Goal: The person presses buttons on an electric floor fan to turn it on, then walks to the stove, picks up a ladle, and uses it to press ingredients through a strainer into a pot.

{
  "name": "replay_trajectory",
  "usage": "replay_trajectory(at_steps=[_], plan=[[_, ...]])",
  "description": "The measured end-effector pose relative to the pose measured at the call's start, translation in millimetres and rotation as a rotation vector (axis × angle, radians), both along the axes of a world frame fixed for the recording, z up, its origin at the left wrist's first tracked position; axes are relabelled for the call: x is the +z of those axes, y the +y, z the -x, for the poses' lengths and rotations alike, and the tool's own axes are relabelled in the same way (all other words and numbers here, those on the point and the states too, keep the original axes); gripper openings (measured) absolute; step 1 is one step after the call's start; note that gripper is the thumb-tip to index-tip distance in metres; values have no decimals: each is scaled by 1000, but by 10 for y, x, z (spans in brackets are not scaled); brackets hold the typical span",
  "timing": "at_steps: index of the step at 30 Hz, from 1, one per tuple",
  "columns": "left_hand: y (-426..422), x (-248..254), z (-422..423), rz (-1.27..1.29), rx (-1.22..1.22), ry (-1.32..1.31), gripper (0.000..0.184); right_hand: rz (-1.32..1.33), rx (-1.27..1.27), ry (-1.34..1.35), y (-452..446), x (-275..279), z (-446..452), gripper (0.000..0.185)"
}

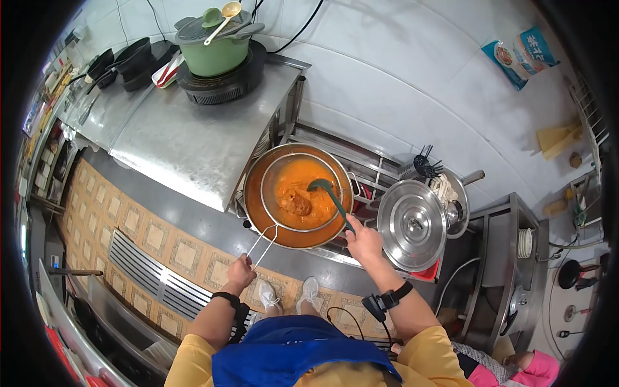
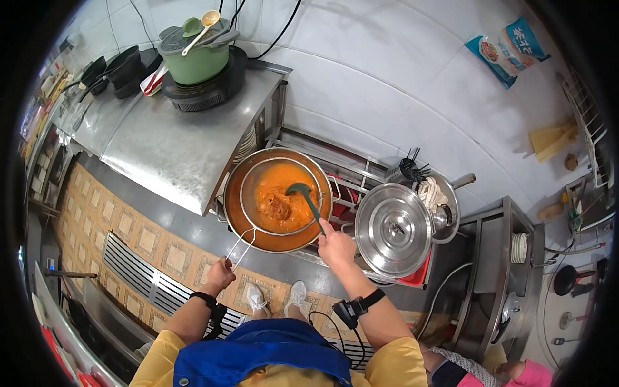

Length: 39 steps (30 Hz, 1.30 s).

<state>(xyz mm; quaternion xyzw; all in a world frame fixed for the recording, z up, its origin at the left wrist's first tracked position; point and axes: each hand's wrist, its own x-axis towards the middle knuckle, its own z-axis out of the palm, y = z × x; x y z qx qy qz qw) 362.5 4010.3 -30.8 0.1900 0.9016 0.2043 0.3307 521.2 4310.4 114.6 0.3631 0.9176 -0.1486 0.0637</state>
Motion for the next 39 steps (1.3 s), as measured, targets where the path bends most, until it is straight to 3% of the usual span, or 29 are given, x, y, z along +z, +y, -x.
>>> replay_trajectory(at_steps=[6, 18, 25, 34, 39], plan=[[34, 49, -10, 19, 7, 5, 28, 5, -26, -22, -42, -355, 278, 46], [41, 39, -13, 23, 33, -29, 25, 171, -242, 139, -128, -511, 1038, 47], [46, 45, -24, 35, 25, -24, 26, 218, -46, 32, -376, -467, 830, 46], [25, -9, -2, 21, 2, -15, 28, 57, 47, 154, -31, -2, 193, 44], [22, -33, -2, 2, 13, -10, 28, 33, 122, 39, -119, -171, 341, 44]])
